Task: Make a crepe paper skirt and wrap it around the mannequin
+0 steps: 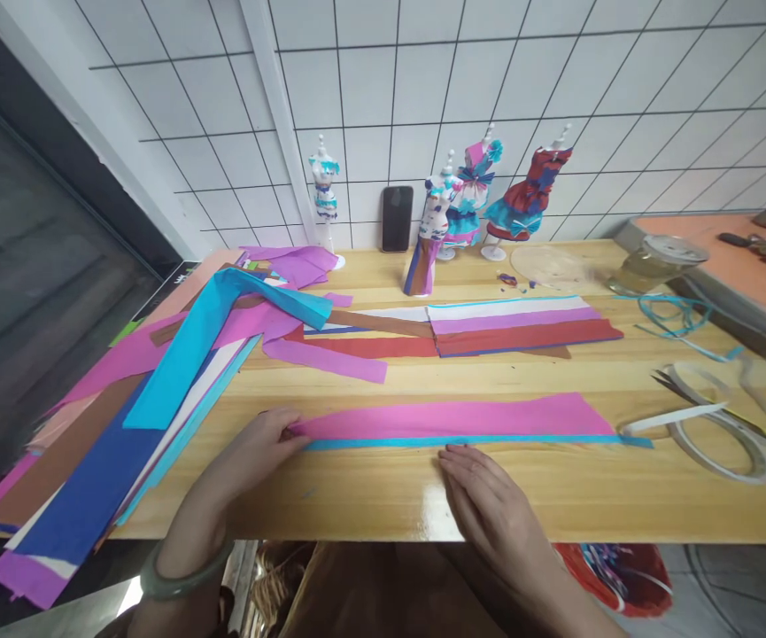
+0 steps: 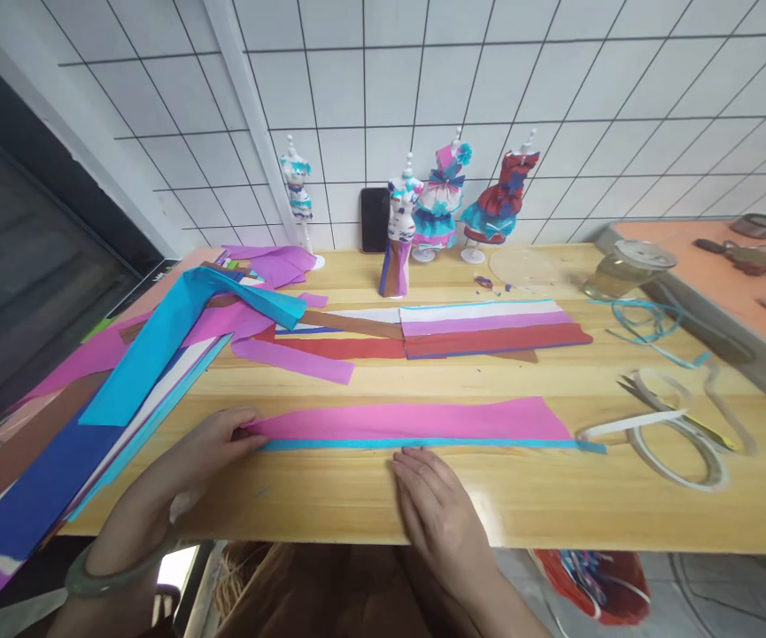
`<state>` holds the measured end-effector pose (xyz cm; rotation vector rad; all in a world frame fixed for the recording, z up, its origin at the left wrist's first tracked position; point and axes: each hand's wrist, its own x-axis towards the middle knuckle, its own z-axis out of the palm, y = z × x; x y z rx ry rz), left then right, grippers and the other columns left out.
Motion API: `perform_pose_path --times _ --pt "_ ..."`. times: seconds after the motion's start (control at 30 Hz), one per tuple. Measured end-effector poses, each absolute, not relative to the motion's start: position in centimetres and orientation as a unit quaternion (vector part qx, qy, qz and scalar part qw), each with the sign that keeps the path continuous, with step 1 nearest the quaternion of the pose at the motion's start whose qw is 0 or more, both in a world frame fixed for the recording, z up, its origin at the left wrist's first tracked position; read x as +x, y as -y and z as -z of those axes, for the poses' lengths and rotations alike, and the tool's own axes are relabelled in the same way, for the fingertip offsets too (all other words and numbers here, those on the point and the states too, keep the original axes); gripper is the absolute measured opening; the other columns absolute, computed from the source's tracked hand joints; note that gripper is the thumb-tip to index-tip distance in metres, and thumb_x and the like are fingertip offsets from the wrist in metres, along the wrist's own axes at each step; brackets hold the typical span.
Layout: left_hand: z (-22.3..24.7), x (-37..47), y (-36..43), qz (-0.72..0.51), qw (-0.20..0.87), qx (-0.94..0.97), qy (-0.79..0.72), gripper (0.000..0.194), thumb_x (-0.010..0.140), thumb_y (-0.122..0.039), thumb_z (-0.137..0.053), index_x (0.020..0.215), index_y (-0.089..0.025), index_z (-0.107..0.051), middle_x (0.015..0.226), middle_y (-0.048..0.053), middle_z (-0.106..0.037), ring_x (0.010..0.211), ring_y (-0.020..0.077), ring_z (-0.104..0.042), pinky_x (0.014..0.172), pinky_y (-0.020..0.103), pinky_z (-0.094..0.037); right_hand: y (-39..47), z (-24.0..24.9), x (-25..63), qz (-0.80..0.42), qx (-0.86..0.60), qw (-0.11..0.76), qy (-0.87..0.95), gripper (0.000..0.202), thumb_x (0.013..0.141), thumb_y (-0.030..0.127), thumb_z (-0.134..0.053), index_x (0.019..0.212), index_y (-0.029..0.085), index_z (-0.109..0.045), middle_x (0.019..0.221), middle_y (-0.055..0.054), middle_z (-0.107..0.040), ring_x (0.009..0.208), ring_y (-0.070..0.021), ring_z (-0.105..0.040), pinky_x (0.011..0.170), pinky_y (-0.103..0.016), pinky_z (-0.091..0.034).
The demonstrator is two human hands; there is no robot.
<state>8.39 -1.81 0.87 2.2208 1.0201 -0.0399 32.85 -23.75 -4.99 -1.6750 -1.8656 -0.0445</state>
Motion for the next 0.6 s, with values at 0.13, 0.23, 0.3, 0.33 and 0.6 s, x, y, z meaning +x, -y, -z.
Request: perform_pose_path --times 0.13,0.23,0.3,0.33,0.6 --pt "-1.0 8.6 1.7 0.036 0.333 0.848 -0.41 0.016 0.07 -0.035 -0.049 0.067 -0.019 -0.053 0.07 -0.001 -0.057 0.067 0.0176 -0.05 0.059 0.027 -0.033 23.6 4.8 32.7 0.016 -0.636 0.316 0.703 0.038 0.08 0.005 -0.048 0.117 0.015 -0.051 0.109 -0.009 -0.061 0.108 -0.0196 -0.052 0.094 -0.043 -0.045" --pt "-0.8 8.9 1.5 0.061 0.332 0.845 -0.415 0.014 0.066 -0.033 -0.052 0.065 -0.019 -0.054 0.068 0.0 -0.058 0.066 0.0185 -0.051 0.059 0.027 -0.034 23.5 4.8 32.7 0.022 -0.632 0.329 0.701 0.038 0.079 0.004 -0.048 0.116 0.014 -0.051 0.107 -0.009 -0.062 0.107 -0.0194 -0.053 0.093 -0.041 -0.046" --pt "-0.7 9.1 1.3 0.054 0.337 0.843 -0.417 0.015 0.065 -0.034 -0.053 0.065 -0.02 -0.055 0.07 0.0 -0.06 0.068 0.0201 -0.053 0.06 0.028 -0.036 23.4 4.7 32.7 0.023 -0.632 0.336 0.698 0.038 0.079 0.004 -0.047 0.116 0.015 -0.051 0.107 -0.009 -0.062 0.106 -0.0195 -0.053 0.093 -0.042 -0.046" --pt "-0.7 9.1 1.3 0.047 0.341 0.842 -0.415 0.015 0.064 -0.034 -0.053 0.066 -0.02 -0.056 0.071 0.001 -0.061 0.069 0.021 -0.054 0.061 0.028 -0.037 23.4 4.6 32.7 0.019 -0.635 0.337 0.695 0.039 0.079 0.004 -0.047 0.116 0.015 -0.051 0.107 -0.009 -0.062 0.106 -0.0197 -0.053 0.093 -0.042 -0.046" --pt "-1.5 9.3 2.0 -0.045 0.409 0.814 -0.41 0.018 0.058 -0.039 -0.061 0.067 -0.023 -0.063 0.074 0.002 -0.066 0.076 0.0252 -0.058 0.069 0.032 -0.045 23.4 3.9 32.6 0.005 -0.651 0.325 0.686 0.035 0.082 0.007 -0.044 0.114 0.016 -0.053 0.107 -0.01 -0.062 0.105 -0.02 -0.053 0.093 -0.043 -0.045"
